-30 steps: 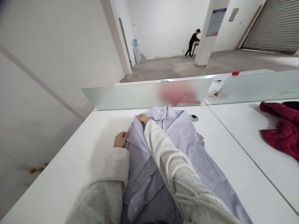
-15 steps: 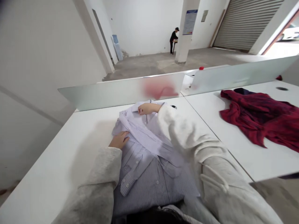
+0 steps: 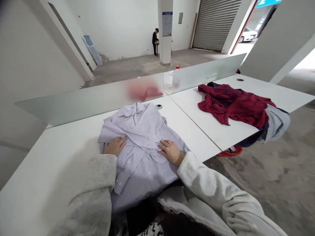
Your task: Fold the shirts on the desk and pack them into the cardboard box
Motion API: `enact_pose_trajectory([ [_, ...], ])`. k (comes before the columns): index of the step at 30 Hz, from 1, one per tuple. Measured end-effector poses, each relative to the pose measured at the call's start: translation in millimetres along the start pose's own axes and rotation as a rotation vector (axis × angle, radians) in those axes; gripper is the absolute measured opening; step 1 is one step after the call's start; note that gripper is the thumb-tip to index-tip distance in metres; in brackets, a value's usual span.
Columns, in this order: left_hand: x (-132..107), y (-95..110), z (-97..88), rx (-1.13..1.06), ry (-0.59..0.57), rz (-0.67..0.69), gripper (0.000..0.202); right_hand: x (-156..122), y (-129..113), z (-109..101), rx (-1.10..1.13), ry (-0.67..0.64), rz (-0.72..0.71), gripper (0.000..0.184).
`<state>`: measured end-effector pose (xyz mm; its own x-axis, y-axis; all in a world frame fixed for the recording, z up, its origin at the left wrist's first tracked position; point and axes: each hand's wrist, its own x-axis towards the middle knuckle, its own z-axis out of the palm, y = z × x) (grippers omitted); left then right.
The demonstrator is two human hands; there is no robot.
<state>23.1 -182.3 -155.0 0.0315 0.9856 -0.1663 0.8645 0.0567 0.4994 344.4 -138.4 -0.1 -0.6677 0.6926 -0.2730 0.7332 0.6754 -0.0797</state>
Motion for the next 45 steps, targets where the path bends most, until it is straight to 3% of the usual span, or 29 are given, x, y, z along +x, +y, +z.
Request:
enact_pose_trajectory([
  [5, 1, 3, 3.9, 0.065, -0.026, -0.078, 0.044, 6, 15, -2, 0.191, 0.096, 0.099, 0.035],
  [12, 0, 2, -2.2, 0.097, -0.155, -0.111, 0.049, 10, 17, -16, 0.216, 0.061, 0.248, 0.050],
  [15, -4, 3, -15.6, 0.106, -0.213, -0.082, 0.049, 1, 15, -16, 0.232, 0.043, 0.185, 0.053],
  [18, -8, 15, -32.2, 0.090, -0.261, 0.030, 0.047, -13, 14, -8, 0.190, 0.012, 0.009, 0.087],
  [20, -10, 30, -39.7, 0.059, -0.286, 0.153, 0.045, -22, 13, -1, 0.125, -0.006, -0.067, 0.096],
  [24, -11, 68, -39.5, -0.013, -0.317, 0.391, 0.042, -29, 11, 7, 0.025, -0.015, -0.064, 0.068],
  [28, -10, 91, -29.9, -0.073, -0.176, 0.521, 0.039, -28, 10, 8, -0.027, -0.038, -0.085, 0.063],
  [33, -10, 89, -25.5, -0.069, -0.142, 0.501, 0.038, -29, 11, 11, -0.053, 0.002, -0.054, 0.042],
  [40, -7, 61, -31.8, -0.032, -0.122, 0.357, 0.037, -31, 10, -7, -0.035, 0.032, -0.064, 0.035],
  [45, -11, 82, -26.7, -0.046, -0.132, 0.479, 0.035, -9, 6, -11, -0.017, 0.089, -0.038, 0.034],
])
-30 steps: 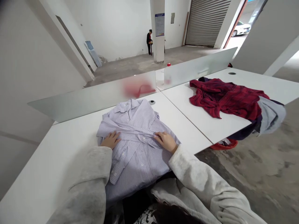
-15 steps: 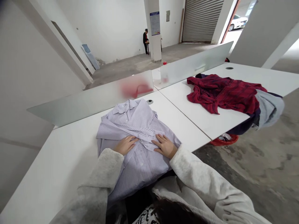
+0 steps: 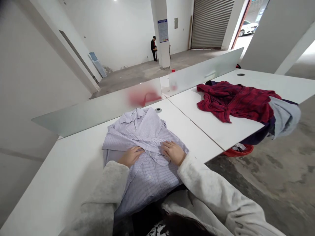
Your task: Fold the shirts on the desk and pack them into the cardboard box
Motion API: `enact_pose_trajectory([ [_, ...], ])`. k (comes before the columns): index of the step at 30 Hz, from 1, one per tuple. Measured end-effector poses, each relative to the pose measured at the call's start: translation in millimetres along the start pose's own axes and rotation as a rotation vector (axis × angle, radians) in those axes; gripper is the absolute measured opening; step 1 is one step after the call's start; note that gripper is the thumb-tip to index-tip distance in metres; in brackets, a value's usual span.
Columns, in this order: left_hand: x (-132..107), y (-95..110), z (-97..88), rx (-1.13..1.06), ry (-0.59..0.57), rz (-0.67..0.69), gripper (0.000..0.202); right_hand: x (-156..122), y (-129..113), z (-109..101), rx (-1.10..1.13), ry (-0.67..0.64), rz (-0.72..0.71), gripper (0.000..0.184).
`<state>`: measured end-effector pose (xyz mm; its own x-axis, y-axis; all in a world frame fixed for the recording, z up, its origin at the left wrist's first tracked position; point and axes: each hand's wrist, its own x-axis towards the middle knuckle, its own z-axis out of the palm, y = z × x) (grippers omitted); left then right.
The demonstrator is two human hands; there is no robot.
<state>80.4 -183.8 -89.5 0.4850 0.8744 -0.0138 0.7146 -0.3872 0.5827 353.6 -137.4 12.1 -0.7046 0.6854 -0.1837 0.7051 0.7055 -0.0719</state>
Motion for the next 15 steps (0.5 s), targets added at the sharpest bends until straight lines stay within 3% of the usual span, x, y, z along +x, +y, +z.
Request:
enact_pose_trajectory([
  [3, 5, 20, 7.2, 0.034, 0.033, 0.088, 0.035, 6, 0, 13, -0.038, -0.062, 0.043, 0.052],
  [8, 5, 30, 7.2, 0.059, 0.059, 0.062, 0.041, -4, 4, 21, 0.055, -0.176, -0.013, 0.074],
  [10, 7, 31, 5.0, 0.072, 0.065, 0.022, 0.042, -7, 4, 17, 0.096, -0.183, -0.069, 0.071],
  [12, 9, 32, 4.4, 0.095, 0.080, -0.012, 0.041, -5, 4, 11, 0.149, -0.144, -0.072, 0.052],
  [13, 11, 33, 4.8, 0.106, 0.094, -0.019, 0.040, -3, 4, 8, 0.188, -0.114, -0.034, 0.045],
  [15, 14, 34, 6.8, 0.115, 0.132, -0.018, 0.033, 2, 7, 0, 0.268, -0.063, 0.113, 0.050],
])
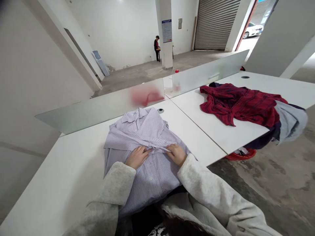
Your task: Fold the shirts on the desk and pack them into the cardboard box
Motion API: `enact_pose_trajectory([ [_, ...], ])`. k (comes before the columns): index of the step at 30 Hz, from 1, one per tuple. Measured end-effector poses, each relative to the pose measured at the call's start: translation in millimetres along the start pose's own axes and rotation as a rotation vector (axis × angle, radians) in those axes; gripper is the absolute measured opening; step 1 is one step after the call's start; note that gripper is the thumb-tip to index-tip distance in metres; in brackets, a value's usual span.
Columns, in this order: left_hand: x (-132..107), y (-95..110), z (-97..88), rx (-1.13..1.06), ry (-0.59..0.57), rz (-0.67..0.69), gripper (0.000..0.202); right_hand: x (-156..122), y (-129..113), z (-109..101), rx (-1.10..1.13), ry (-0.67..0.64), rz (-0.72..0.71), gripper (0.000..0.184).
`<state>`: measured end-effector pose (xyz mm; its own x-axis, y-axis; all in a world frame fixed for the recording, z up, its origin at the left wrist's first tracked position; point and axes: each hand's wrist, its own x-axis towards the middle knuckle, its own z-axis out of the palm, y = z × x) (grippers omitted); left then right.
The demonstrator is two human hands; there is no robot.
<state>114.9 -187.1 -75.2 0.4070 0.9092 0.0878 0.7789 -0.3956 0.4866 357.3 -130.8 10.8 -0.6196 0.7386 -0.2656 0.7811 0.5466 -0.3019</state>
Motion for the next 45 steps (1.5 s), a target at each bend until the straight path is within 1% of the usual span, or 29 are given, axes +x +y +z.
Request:
enact_pose_trajectory([
  [2, 2, 1, 2.1, -0.002, 0.035, 0.002, 0.027, 4, 5, -9, 0.078, -0.002, 0.133, 0.057],
  [3, 2, 1, 2.8, -0.004, 0.047, 0.004, 0.025, 5, 9, -13, 0.118, -0.023, 0.171, 0.057],
  [4, 2, 1, 3.0, -0.006, 0.053, 0.009, 0.025, 5, 15, -16, 0.152, -0.046, 0.177, 0.056],
  [5, 3, 0, 2.9, -0.008, 0.054, 0.017, 0.025, 5, 21, -18, 0.169, -0.064, 0.145, 0.053],
  [7, 3, -1, 1.7, -0.012, 0.049, 0.046, 0.025, 4, 35, -21, 0.121, -0.074, 0.016, 0.042],
  [10, 2, -4, -1.6, -0.009, 0.022, 0.095, 0.022, 2, 51, -21, -0.085, -0.097, -0.168, 0.037],
  [13, 2, -2, -6.6, 0.013, -0.014, 0.122, 0.021, 4, 60, -19, -0.177, -0.125, -0.242, 0.032],
  [15, 1, 5, -10.6, 0.036, -0.032, 0.128, 0.024, 6, 62, -17, -0.181, -0.118, -0.277, 0.030],
  [18, 1, 23, -14.8, 0.076, -0.051, 0.169, 0.031, 11, 60, -18, -0.179, -0.087, -0.299, 0.034],
  [20, 3, 38, -14.8, 0.088, -0.046, 0.231, 0.033, 13, 57, -18, -0.148, -0.025, -0.280, 0.038],
  [22, 7, 51, -12.3, 0.086, -0.029, 0.259, 0.036, 13, 54, -19, -0.072, 0.037, -0.230, 0.039],
  [23, 9, 56, -10.4, 0.081, -0.022, 0.253, 0.038, 12, 53, -20, -0.029, 0.039, -0.217, 0.037],
  [25, 13, 63, -6.0, 0.077, -0.015, 0.216, 0.040, 10, 53, -19, 0.016, -0.009, -0.251, 0.031],
  [26, 15, 65, -3.6, 0.078, -0.013, 0.201, 0.039, 9, 53, -19, 0.015, -0.033, -0.282, 0.032],
  [28, 18, 67, 1.2, 0.083, -0.006, 0.185, 0.034, 9, 55, -18, -0.012, -0.059, -0.318, 0.037],
  [29, 19, 67, 3.4, 0.084, -0.003, 0.183, 0.032, 9, 57, -17, -0.025, -0.060, -0.299, 0.041],
  [30, 20, 67, 5.4, 0.084, -0.003, 0.183, 0.031, 10, 58, -17, -0.033, -0.055, -0.250, 0.044],
  [33, 19, 65, 8.3, 0.083, -0.007, 0.186, 0.032, 12, 65, -21, -0.038, -0.046, -0.066, 0.049],
  [35, 16, 64, 6.1, 0.072, -0.012, 0.184, 0.031, 10, 71, -27, -0.077, -0.093, -0.027, 0.049],
  [37, 13, 63, 0.1, 0.025, -0.012, 0.154, 0.029, 7, 74, -35, -0.193, -0.168, -0.054, 0.050],
  [38, 11, 62, -3.7, -0.012, -0.004, 0.124, 0.028, 5, 74, -38, -0.269, -0.176, -0.068, 0.051],
  [40, 9, 57, -10.5, -0.088, 0.037, 0.044, 0.030, 2, 69, -39, -0.395, -0.107, -0.103, 0.049],
  [42, 8, 52, -13.0, -0.121, 0.078, -0.026, 0.034, 1, 58, -30, -0.441, -0.002, -0.192, 0.044],
  [43, 8, 48, -11.9, -0.120, 0.076, -0.055, 0.036, 0, 52, -22, -0.447, 0.021, -0.258, 0.043],
  [45, 8, 43, -6.0, -0.102, 0.010, -0.089, 0.042, -3, 41, -3, -0.456, 0.002, -0.370, 0.047],
])
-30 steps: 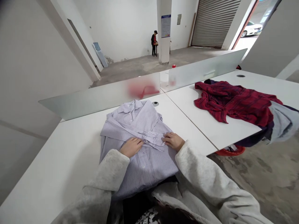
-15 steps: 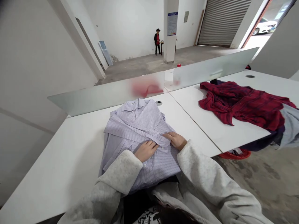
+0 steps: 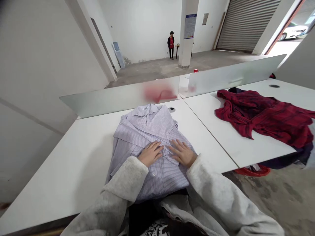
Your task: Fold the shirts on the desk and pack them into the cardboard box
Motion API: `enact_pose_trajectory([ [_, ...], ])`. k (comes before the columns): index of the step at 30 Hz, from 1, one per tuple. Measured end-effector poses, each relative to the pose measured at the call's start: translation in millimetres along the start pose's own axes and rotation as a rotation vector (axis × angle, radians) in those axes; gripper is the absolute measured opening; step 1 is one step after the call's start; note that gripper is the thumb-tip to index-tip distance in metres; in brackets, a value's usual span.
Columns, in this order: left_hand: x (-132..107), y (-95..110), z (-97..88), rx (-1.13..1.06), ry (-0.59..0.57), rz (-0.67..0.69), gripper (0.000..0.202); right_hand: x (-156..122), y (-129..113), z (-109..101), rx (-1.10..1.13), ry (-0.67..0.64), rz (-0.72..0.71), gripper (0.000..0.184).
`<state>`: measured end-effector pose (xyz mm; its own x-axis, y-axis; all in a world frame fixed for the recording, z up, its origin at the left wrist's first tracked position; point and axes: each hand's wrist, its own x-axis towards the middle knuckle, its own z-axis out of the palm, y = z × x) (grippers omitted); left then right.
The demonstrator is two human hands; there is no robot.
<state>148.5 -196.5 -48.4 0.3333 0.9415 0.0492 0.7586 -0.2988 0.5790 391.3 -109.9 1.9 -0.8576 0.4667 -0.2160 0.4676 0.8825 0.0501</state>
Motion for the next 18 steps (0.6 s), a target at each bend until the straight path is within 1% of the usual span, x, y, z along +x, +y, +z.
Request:
enact_pose_trajectory([
  [1, 0, -2, 3.3, 0.011, -0.049, -0.015, 0.046, -1, -7, 7, -0.007, -0.020, -0.023, 0.050],
  [2, -1, -4, 6.2, 0.017, -0.095, -0.028, 0.049, -3, -12, 12, -0.018, -0.045, -0.018, 0.053],
  [4, -7, -7, 8.0, 0.018, -0.157, -0.047, 0.052, -11, -10, 16, -0.026, -0.112, 0.037, 0.057],
  [6, -17, -9, 3.2, 0.012, -0.148, -0.063, 0.051, -19, 8, 8, 0.001, -0.209, 0.065, 0.060],
  [8, -35, -12, -6.0, 0.004, -0.102, -0.077, 0.049, -18, 39, -7, 0.061, -0.312, 0.056, 0.059],
  [10, -58, -17, -14.5, -0.001, -0.074, -0.117, 0.047, -5, 70, -24, 0.117, -0.353, 0.084, 0.053],
  [12, -87, -25, -17.7, -0.001, -0.088, -0.201, 0.047, 21, 94, -33, 0.137, -0.309, 0.154, 0.049],
  [13, -102, -30, -16.7, 0.000, -0.096, -0.255, 0.047, 35, 101, -33, 0.131, -0.272, 0.182, 0.049],
  [15, -133, -40, -10.2, -0.004, -0.091, -0.358, 0.046, 63, 106, -26, 0.098, -0.219, 0.198, 0.050],
  [16, -149, -44, -5.7, -0.009, -0.080, -0.408, 0.046, 74, 105, -20, 0.079, -0.222, 0.191, 0.050],
  [18, -179, -50, 3.3, -0.023, -0.056, -0.510, 0.047, 89, 101, -7, 0.051, -0.305, 0.188, 0.051],
])
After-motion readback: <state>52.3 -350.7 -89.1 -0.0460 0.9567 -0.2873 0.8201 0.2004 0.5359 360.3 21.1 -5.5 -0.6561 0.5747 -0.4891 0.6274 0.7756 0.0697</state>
